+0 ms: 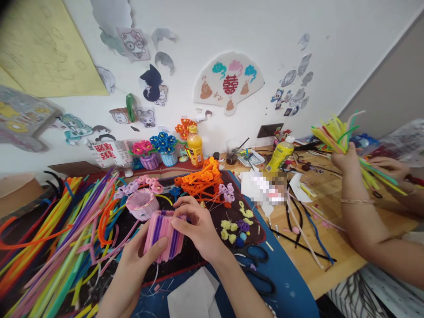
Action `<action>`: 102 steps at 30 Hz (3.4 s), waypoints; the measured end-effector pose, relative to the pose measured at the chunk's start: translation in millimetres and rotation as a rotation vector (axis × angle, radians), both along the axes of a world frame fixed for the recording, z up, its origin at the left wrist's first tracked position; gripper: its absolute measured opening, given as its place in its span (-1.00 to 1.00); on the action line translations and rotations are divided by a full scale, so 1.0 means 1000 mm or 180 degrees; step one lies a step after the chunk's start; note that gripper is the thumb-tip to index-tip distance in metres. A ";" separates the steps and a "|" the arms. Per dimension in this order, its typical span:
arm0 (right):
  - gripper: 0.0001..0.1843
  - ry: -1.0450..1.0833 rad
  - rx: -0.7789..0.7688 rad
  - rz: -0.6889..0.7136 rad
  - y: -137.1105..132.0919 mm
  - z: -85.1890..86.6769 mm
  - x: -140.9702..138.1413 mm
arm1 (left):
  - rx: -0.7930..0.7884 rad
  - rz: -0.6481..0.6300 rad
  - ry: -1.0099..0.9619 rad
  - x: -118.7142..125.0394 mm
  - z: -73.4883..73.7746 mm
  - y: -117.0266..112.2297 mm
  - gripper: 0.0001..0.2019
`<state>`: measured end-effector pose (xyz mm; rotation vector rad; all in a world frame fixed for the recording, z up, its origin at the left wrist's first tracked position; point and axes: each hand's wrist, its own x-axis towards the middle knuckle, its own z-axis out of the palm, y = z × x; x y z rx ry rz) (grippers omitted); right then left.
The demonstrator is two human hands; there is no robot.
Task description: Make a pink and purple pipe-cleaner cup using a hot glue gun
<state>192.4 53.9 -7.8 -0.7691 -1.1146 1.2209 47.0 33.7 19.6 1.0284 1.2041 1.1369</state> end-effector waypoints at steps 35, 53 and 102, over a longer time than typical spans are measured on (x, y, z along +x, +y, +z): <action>-0.90 -0.0191 0.0162 -0.0316 -0.002 0.002 0.000 | -0.0069 0.0037 -0.0148 0.005 0.003 -0.002 -0.37; -0.17 0.0407 -0.0430 0.0154 -0.010 0.008 -0.016 | -0.0014 0.0018 -0.0522 0.008 0.004 -0.004 -0.37; -0.45 0.0871 -0.0666 0.0580 -0.013 -0.005 -0.009 | 0.2650 0.0732 0.2476 0.009 -0.029 -0.005 -0.40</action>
